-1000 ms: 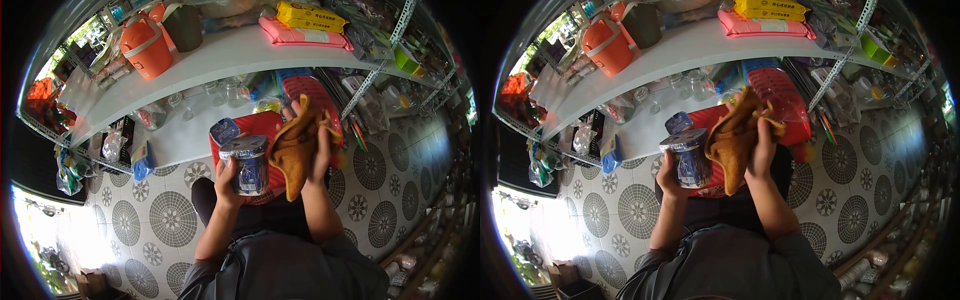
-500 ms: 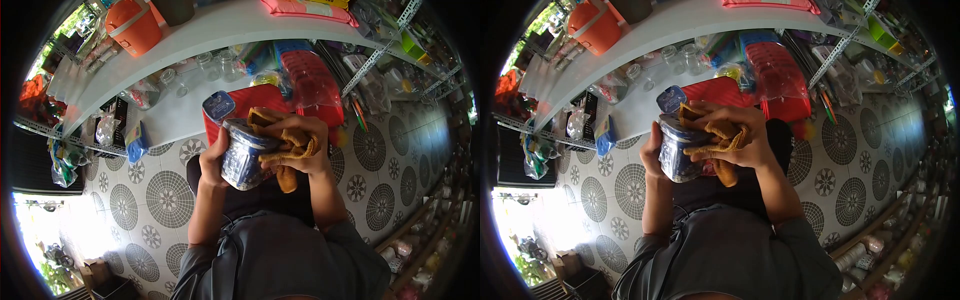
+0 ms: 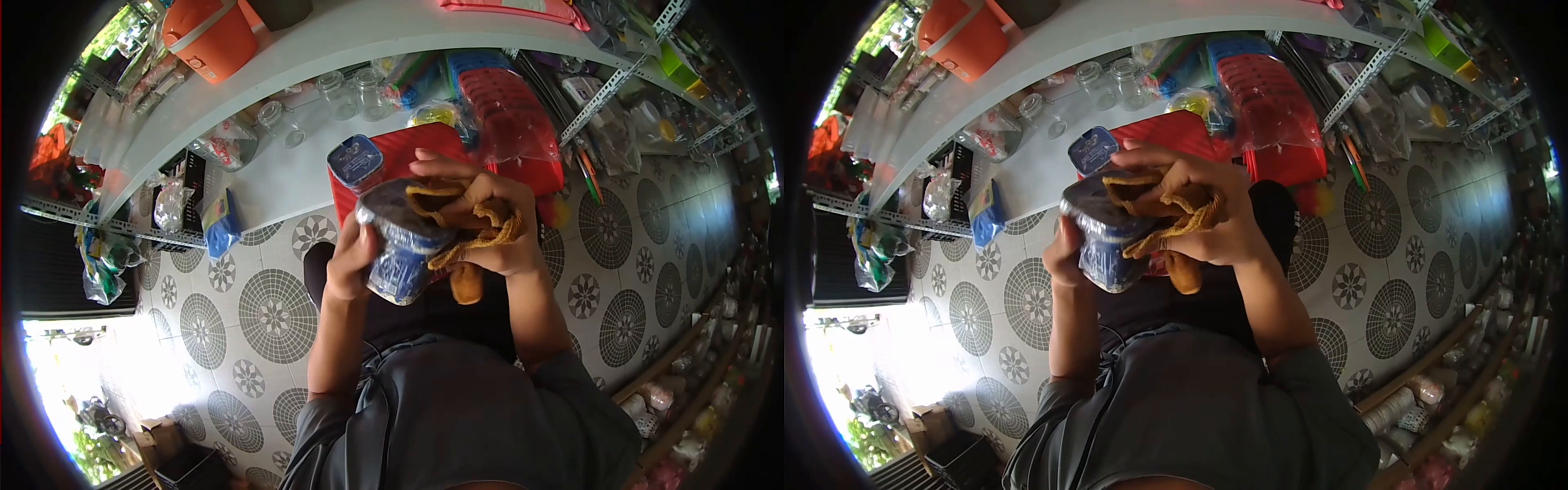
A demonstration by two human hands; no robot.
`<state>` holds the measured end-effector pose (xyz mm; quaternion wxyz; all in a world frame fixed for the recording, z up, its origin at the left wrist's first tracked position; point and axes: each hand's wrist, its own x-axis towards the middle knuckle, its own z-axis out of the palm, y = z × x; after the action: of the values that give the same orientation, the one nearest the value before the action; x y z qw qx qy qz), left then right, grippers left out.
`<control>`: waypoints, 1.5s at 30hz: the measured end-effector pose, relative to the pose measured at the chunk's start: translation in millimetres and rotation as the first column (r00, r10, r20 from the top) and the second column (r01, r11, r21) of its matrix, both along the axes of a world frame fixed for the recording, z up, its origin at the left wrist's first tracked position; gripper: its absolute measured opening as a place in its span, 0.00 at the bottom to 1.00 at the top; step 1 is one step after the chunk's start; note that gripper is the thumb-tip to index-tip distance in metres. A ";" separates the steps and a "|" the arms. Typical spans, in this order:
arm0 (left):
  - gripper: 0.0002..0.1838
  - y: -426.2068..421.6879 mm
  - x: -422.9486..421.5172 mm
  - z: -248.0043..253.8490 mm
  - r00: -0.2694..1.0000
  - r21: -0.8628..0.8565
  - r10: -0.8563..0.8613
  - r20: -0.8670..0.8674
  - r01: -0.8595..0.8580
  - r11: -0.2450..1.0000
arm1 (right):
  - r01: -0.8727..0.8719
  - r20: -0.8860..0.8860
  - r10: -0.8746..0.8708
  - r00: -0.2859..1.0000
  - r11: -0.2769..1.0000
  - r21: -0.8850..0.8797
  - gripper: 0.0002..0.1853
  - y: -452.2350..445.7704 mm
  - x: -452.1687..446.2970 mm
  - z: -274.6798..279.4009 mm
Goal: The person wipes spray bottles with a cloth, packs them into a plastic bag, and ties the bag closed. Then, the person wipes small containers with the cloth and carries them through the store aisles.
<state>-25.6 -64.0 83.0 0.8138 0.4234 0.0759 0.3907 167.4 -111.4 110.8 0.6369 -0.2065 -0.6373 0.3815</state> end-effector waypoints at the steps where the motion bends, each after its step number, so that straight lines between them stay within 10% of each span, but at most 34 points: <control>1: 0.45 -0.1 1.5 7.4 0.994 0.131 0.098 -0.038 -0.092 0.987 | 0.132 -0.015 -0.132 0.991 0.991 -0.019 0.25 -3.7 -5.1 0.3; 4: 0.54 5.9 -1.2 28.4 0.982 0.271 0.176 -0.067 -0.152 0.950 | 0.353 -0.035 -0.358 0.933 0.930 -0.106 0.30 -14.5 -13.3 2.8; 12: 0.55 2.5 3.4 27.0 0.946 0.398 0.301 -0.117 -0.233 0.887 | -0.049 -0.554 -0.260 0.791 0.875 -0.481 0.33 -22.1 -1.6 -23.1; 14: 0.54 1.7 5.4 19.5 0.890 0.535 0.395 -0.229 -0.224 0.815 | 0.292 -0.016 -0.310 0.951 0.912 -0.289 0.35 -18.3 -7.1 0.0; 16: 0.52 -0.6 11.7 18.9 0.896 0.520 0.382 -0.227 -0.221 0.825 | 0.463 0.400 -0.432 0.809 0.886 0.020 0.36 -18.0 -15.2 12.3; 22: 0.48 2.2 34.8 8.7 0.853 0.585 0.460 -0.247 -0.247 0.773 | 0.560 0.561 -0.524 0.640 0.819 0.126 0.30 -36.0 -7.2 -4.6; 26: 0.45 0.1 71.6 3.4 0.795 0.594 0.531 -0.295 -0.282 0.753 | 0.661 0.314 -0.616 0.722 0.748 -0.054 0.19 -48.2 4.9 -29.1; 28: 0.45 13.7 94.1 -27.6 0.798 0.508 0.543 -0.261 -0.364 0.780 | 0.526 -0.040 -0.669 0.742 0.619 -0.584 0.14 -57.6 6.1 -38.4; 34: 0.45 35.0 125.0 -59.0 0.589 0.688 0.773 -0.236 -0.461 0.561 | 0.518 -0.048 -0.709 0.704 0.559 -0.648 0.16 -76.9 24.3 -81.6; 39: 0.46 40.7 117.0 -82.4 0.650 0.619 0.710 -0.271 -0.447 0.646 | 0.595 0.092 -0.732 0.675 0.466 -0.655 0.15 -87.7 30.0 -101.1; 45: 0.40 17.1 86.6 -52.4 0.385 0.925 0.922 -0.039 -0.336 0.179 | 0.366 -0.062 -0.649 0.758 0.503 -0.783 0.16 -79.3 24.0 -120.3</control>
<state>60.9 -46.8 30.6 0.1739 0.7569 0.3285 0.5375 191.4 -190.7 -9.6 0.6852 -0.5522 -0.2135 0.4242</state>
